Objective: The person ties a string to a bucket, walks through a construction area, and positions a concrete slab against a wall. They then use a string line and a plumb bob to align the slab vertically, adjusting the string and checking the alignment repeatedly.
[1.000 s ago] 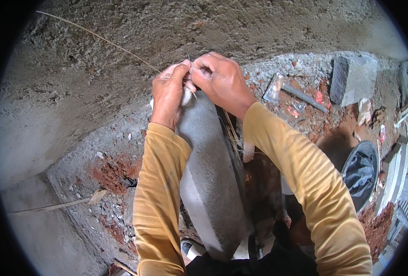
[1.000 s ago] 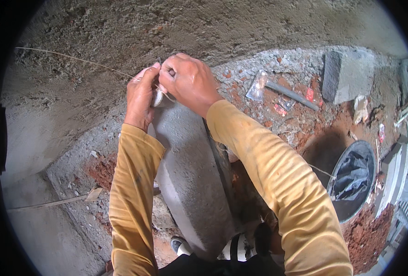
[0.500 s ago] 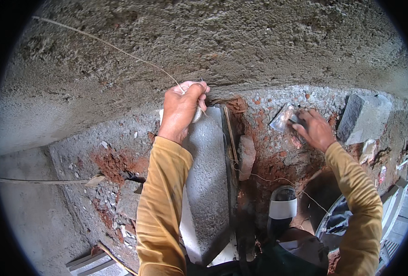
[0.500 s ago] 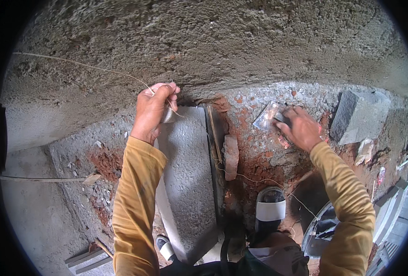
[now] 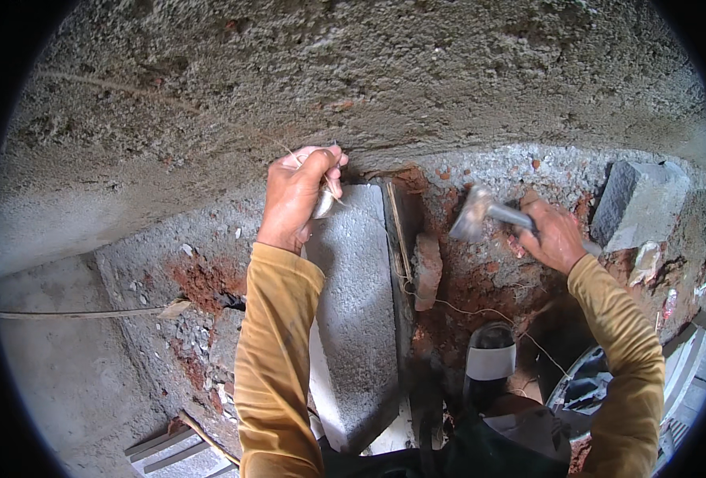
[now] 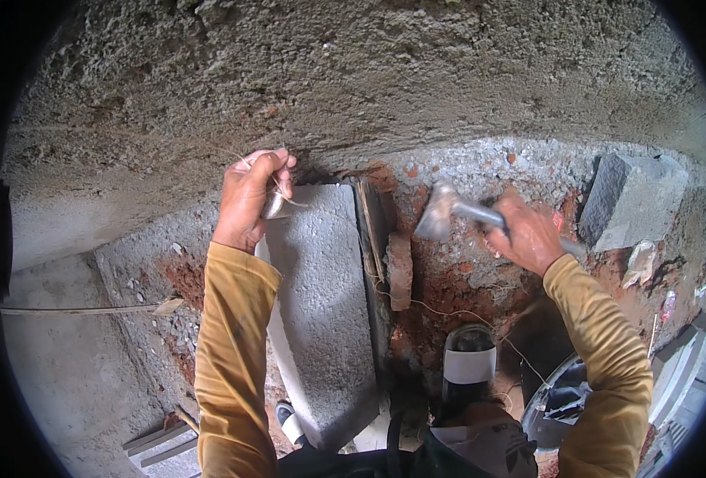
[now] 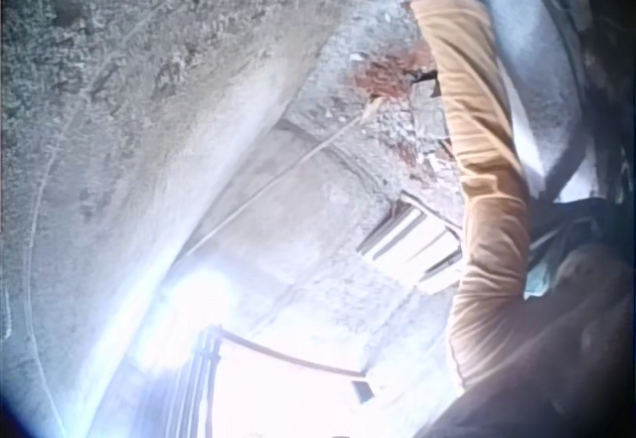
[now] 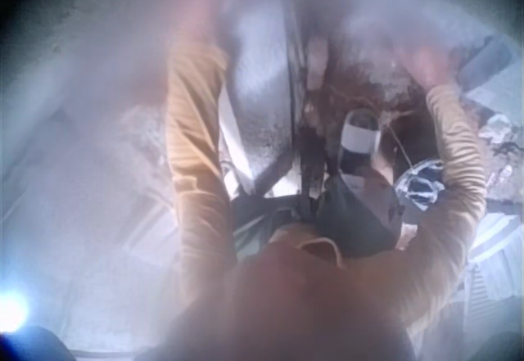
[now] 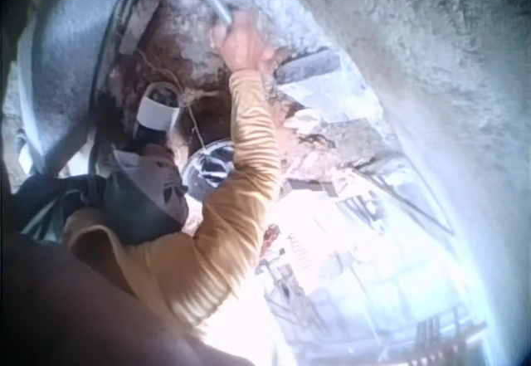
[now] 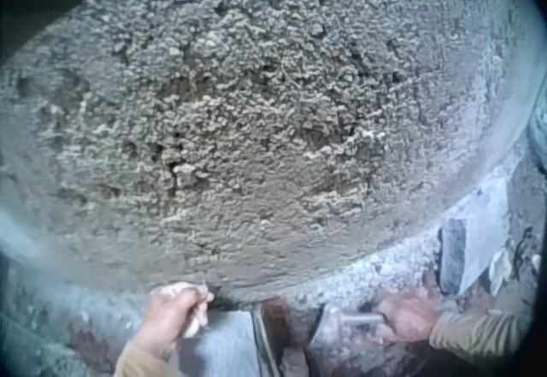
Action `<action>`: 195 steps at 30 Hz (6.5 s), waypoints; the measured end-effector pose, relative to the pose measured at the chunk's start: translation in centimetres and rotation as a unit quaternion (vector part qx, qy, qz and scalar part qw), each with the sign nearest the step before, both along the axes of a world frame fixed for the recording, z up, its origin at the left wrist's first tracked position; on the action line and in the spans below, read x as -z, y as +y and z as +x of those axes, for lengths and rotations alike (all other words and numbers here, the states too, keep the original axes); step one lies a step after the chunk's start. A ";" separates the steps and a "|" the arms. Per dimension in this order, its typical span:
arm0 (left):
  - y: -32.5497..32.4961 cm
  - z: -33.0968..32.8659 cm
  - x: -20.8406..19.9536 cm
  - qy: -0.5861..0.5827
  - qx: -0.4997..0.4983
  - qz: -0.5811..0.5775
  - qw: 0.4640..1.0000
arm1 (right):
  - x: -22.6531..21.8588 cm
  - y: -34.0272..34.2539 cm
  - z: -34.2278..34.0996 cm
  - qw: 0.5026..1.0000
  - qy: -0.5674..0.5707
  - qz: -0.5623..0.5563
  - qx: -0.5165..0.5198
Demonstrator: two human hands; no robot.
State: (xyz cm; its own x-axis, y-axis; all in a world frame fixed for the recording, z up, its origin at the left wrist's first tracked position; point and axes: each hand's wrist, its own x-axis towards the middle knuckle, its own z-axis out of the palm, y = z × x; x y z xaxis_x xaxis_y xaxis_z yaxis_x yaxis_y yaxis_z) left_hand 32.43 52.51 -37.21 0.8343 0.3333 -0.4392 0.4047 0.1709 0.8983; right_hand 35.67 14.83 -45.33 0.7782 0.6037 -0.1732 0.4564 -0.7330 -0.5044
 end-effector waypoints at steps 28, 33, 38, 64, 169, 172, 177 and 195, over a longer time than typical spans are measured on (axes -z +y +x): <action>0.4 0.4 0.0 0.008 0.004 0.015 1.000 | -7.9 14.2 5.0 0.974 -0.016 0.109 -0.200; 0.6 0.4 -0.2 0.006 0.013 0.036 0.999 | -7.6 13.9 5.0 0.972 -0.030 0.093 -0.214; 0.7 0.3 0.3 -0.015 0.019 0.027 0.999 | -6.5 13.8 5.4 0.972 -0.045 0.134 -0.189; -5.5 -7.6 6.3 -0.177 -0.015 -0.014 0.984 | -1.5 2.2 -3.5 0.990 -0.104 -0.012 0.096; -5.0 -19.3 -0.8 -0.096 0.086 -0.107 0.986 | -13.6 13.5 -16.7 0.885 0.034 0.397 0.242; -3.9 -20.0 -0.2 -0.084 0.031 -0.108 0.990 | -11.0 14.1 -16.4 0.910 -0.029 0.349 0.221; 0.1 -21.1 -0.3 -0.125 -0.104 -0.162 0.973 | -5.9 15.6 -15.1 0.932 -0.009 0.314 0.182; 12.0 -24.7 15.6 0.056 -0.197 0.078 0.976 | -2.2 24.2 -1.7 0.942 0.020 0.296 0.159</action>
